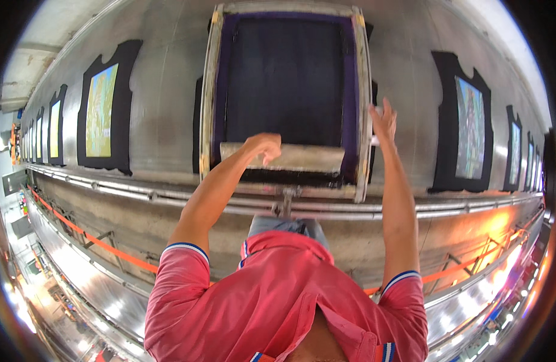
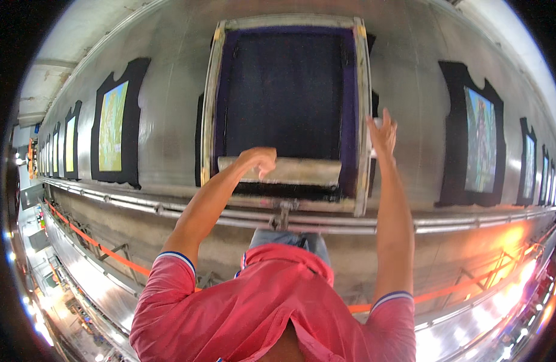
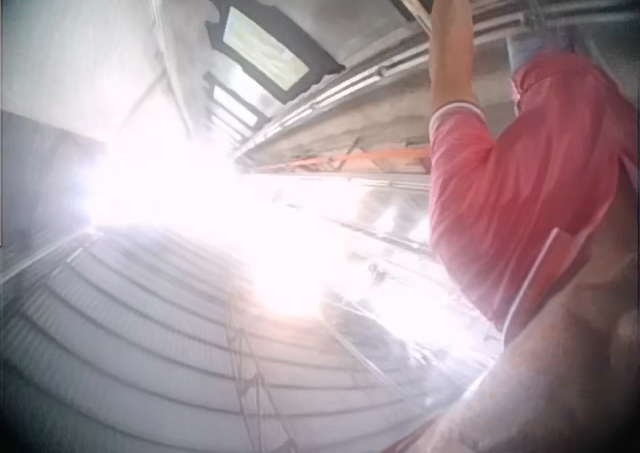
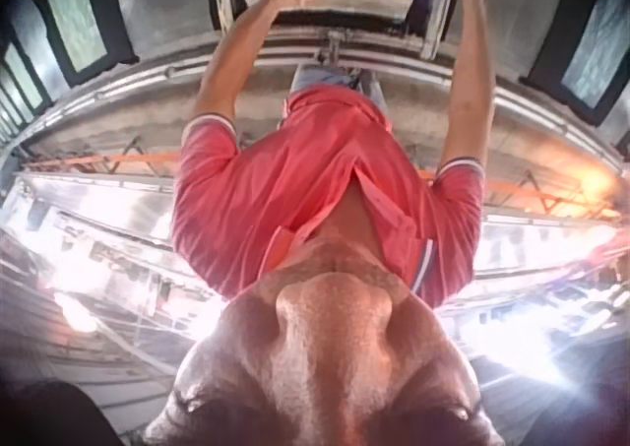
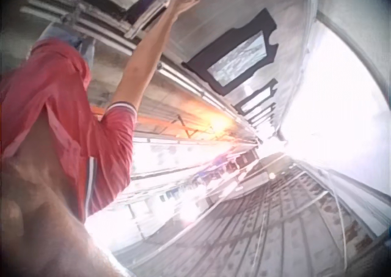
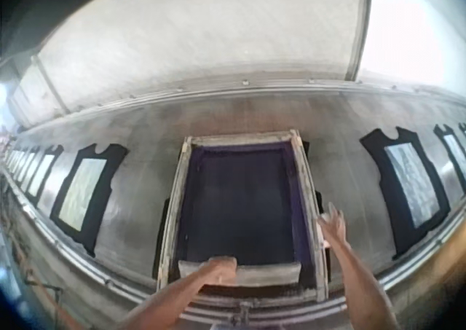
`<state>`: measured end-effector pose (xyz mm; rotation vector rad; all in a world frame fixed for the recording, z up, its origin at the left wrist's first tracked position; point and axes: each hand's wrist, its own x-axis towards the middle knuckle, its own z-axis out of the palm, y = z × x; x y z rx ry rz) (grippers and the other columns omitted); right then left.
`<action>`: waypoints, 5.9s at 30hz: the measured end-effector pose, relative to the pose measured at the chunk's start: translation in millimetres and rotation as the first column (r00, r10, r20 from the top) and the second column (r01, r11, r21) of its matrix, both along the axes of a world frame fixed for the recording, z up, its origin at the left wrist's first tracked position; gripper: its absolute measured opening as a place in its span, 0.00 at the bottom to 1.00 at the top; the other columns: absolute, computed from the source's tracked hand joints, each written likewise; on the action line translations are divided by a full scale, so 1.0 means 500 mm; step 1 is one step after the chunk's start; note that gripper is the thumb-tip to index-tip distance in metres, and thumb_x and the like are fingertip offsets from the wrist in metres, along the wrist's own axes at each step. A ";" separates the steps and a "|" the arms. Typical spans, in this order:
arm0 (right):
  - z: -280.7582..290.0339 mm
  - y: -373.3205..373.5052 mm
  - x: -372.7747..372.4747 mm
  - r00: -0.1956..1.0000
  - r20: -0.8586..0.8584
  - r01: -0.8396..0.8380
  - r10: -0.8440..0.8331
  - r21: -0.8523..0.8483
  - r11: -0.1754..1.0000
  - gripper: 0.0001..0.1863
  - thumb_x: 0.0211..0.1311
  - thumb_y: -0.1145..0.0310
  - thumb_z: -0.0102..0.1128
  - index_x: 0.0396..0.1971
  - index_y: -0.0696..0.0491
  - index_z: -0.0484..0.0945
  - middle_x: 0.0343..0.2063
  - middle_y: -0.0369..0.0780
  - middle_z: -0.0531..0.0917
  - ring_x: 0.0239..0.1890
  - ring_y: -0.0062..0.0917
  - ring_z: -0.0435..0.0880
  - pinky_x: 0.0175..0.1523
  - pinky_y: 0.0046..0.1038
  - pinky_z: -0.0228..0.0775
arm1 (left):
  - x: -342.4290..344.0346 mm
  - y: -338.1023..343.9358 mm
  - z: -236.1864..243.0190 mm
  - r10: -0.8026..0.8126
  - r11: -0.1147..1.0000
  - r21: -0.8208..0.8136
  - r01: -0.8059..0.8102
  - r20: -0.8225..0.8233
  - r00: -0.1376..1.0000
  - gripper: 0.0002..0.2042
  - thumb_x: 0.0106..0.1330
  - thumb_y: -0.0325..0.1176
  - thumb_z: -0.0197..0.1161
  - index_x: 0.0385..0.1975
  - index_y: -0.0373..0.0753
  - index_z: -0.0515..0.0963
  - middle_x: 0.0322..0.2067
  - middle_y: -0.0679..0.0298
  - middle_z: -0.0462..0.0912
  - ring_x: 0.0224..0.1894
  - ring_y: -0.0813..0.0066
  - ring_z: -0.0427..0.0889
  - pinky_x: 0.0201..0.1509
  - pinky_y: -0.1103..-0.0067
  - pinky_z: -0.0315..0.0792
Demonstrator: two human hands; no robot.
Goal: The person performs screen printing on a black t-shirt using a squeegee to pull ink across a screen. The person repeatedly pulls the squeegee across the screen to apply ink to the t-shirt graphic.
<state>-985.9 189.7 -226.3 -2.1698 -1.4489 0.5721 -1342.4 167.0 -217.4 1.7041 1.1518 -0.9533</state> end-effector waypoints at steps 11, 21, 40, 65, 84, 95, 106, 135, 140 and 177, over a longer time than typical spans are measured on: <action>0.044 0.014 0.010 0.868 -0.424 0.155 -0.258 -0.262 0.952 0.15 0.67 0.63 0.62 0.46 0.58 0.80 0.14 0.28 0.69 0.13 0.10 0.61 0.16 0.18 0.51 | -0.077 0.578 0.109 -0.012 0.911 0.400 -0.096 0.260 0.966 0.16 0.42 0.22 0.62 0.34 0.31 0.84 0.33 0.46 0.86 0.36 0.56 0.87 0.39 0.63 0.77; 0.070 0.002 0.020 0.969 -0.153 0.151 -0.196 -0.265 0.952 0.20 0.62 0.60 0.64 0.47 0.58 0.83 0.34 0.45 0.86 0.37 0.28 0.83 0.45 0.31 0.72 | -0.032 0.761 0.071 -0.052 0.492 0.815 -0.306 0.378 0.924 0.12 0.53 0.27 0.61 0.37 0.39 0.86 0.37 0.48 0.86 0.41 0.49 0.85 0.46 0.60 0.78; 0.108 0.011 -0.001 0.941 -0.322 0.071 -0.105 -0.115 0.991 0.18 0.62 0.56 0.65 0.34 0.59 0.83 0.16 0.32 0.72 0.16 0.15 0.68 0.20 0.24 0.57 | -0.029 -0.358 0.025 -0.108 0.391 0.808 -0.441 0.516 0.850 0.19 0.57 0.27 0.56 0.51 0.33 0.77 0.56 0.52 0.78 0.60 0.55 0.76 0.64 0.63 0.70; 0.239 0.014 -0.198 0.972 -0.212 0.157 -0.100 0.273 0.949 0.19 0.62 0.58 0.62 0.33 0.63 0.85 0.21 0.39 0.81 0.22 0.26 0.74 0.30 0.36 0.65 | -0.293 -0.310 0.144 -0.077 0.435 0.748 -0.501 0.586 0.807 0.10 0.52 0.29 0.59 0.33 0.42 0.83 0.32 0.60 0.86 0.36 0.59 0.87 0.38 0.68 0.79; -0.067 0.019 -0.127 0.814 -0.559 0.276 -0.159 0.132 0.952 0.14 0.61 0.67 0.60 0.41 0.60 0.86 0.35 0.44 0.87 0.37 0.28 0.84 0.45 0.29 0.73 | -0.167 -0.178 0.232 0.010 0.562 0.789 -0.248 0.293 0.956 0.19 0.47 0.24 0.60 0.41 0.41 0.84 0.41 0.57 0.86 0.41 0.56 0.85 0.43 0.63 0.78; -0.015 0.003 -0.148 0.860 -0.483 0.279 -0.165 0.174 0.944 0.12 0.64 0.68 0.59 0.39 0.58 0.86 0.21 0.34 0.81 0.22 0.15 0.72 0.29 0.23 0.64 | -0.312 -0.072 0.268 -0.005 0.665 0.697 -0.268 0.364 0.932 0.17 0.48 0.23 0.58 0.37 0.45 0.88 0.30 0.52 0.86 0.35 0.51 0.85 0.39 0.62 0.77; -0.001 0.018 -0.148 0.946 -0.266 0.223 -0.188 0.111 0.968 0.16 0.65 0.60 0.57 0.42 0.53 0.86 0.43 0.45 0.86 0.49 0.38 0.83 0.54 0.35 0.71 | -0.330 -0.036 0.256 -0.010 0.755 0.640 -0.143 0.229 0.973 0.17 0.50 0.24 0.57 0.38 0.44 0.88 0.35 0.52 0.86 0.41 0.51 0.85 0.47 0.63 0.78; 0.290 0.467 -0.359 0.722 0.235 -0.625 0.651 -0.184 0.759 0.16 0.45 0.67 0.69 0.38 0.50 0.87 0.29 0.46 0.87 0.34 0.42 0.87 0.46 0.43 0.79 | -0.191 0.608 0.264 -0.121 0.518 0.851 -0.089 0.175 0.977 0.16 0.52 0.36 0.63 0.42 0.53 0.86 0.38 0.61 0.87 0.46 0.56 0.85 0.48 0.63 0.81; 0.266 0.699 -0.335 0.696 0.437 -0.607 0.570 -0.067 0.792 0.13 0.44 0.67 0.67 0.32 0.53 0.85 0.30 0.48 0.86 0.37 0.43 0.86 0.49 0.43 0.77 | -0.280 0.858 0.263 -0.043 0.552 0.834 -0.009 0.039 0.998 0.19 0.49 0.43 0.75 0.38 0.38 0.86 0.33 0.53 0.88 0.39 0.58 0.88 0.44 0.62 0.80; 0.303 -0.323 -0.508 0.731 0.131 -0.650 0.670 -0.165 0.742 0.09 0.47 0.74 0.61 0.31 0.55 0.84 0.32 0.40 0.81 0.41 0.35 0.83 0.46 0.37 0.78 | -0.465 -0.153 0.316 0.014 0.734 0.668 -0.121 0.163 0.987 0.17 0.48 0.23 0.60 0.37 0.43 0.88 0.41 0.59 0.87 0.37 0.56 0.86 0.44 0.67 0.80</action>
